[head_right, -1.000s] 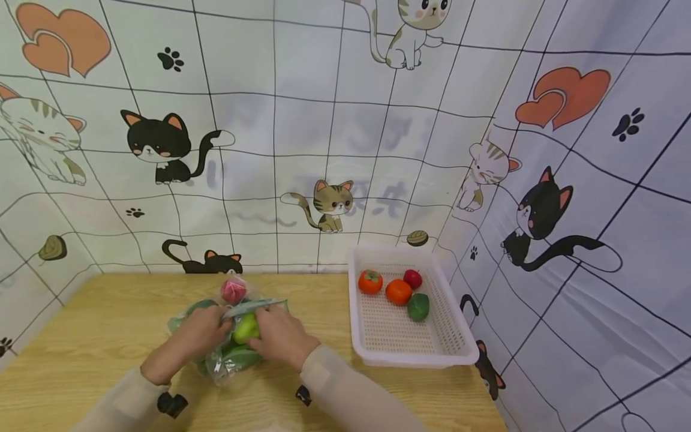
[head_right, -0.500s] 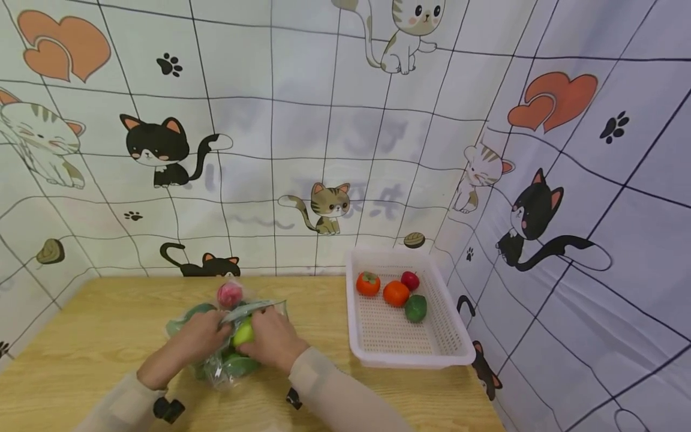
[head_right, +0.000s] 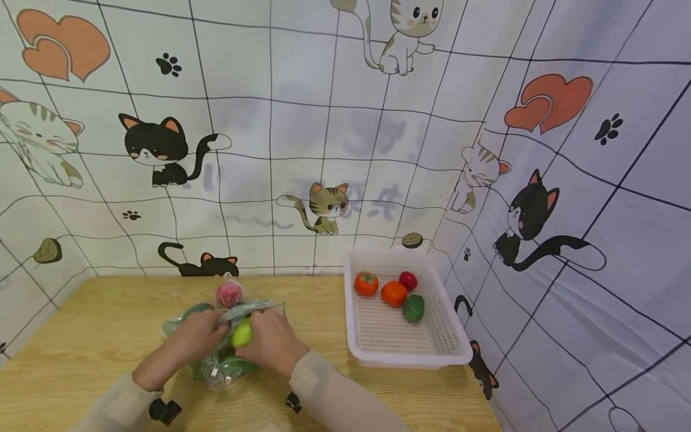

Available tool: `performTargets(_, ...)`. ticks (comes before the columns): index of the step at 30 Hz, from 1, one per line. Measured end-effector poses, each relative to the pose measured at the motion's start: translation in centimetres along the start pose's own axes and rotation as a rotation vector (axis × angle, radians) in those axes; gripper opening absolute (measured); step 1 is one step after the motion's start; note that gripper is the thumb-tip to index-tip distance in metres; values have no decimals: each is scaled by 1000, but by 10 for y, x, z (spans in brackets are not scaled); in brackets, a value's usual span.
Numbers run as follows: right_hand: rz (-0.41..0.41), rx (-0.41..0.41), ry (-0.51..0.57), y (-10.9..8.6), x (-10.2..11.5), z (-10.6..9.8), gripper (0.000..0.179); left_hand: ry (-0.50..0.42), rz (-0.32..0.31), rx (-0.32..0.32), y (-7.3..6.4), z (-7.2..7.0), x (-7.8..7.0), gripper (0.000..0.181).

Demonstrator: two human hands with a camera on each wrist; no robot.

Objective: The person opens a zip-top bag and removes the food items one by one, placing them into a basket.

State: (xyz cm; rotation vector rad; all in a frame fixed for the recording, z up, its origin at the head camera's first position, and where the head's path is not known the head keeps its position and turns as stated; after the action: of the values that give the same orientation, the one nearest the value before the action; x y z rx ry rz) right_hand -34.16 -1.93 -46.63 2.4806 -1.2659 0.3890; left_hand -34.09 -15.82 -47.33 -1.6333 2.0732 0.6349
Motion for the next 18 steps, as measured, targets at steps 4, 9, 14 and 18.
performTargets(4, 28, 5, -2, -3, 2, -6, 65, 6, -8, 1, -1, -2, -1, 28)
performTargets(9, -4, -11, -65, -8, 8, -15, 73, 26, -33, 5, -4, -8, -6, 18)
performTargets(14, -45, -32, -102, -15, 15, -28, 71, 71, 1, -42, -4, -15, -13, 16)
performTargets(18, -41, -13, -75, -21, 16, -35, 70, 70, 3, -65, -4, -19, -15, 37)
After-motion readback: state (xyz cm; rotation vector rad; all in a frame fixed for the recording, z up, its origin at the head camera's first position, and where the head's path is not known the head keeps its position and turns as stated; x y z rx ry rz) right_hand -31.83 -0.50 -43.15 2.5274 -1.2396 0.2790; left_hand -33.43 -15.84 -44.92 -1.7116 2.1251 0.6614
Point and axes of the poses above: each hand's wrist, its own y-axis towards the middle knuckle, its own z-axis out of the palm, x = y × z, the point moved 9 cm from there along y, towards the middle knuckle, and after that the axes turned 1 degree about -y, right-handed, at the moved point
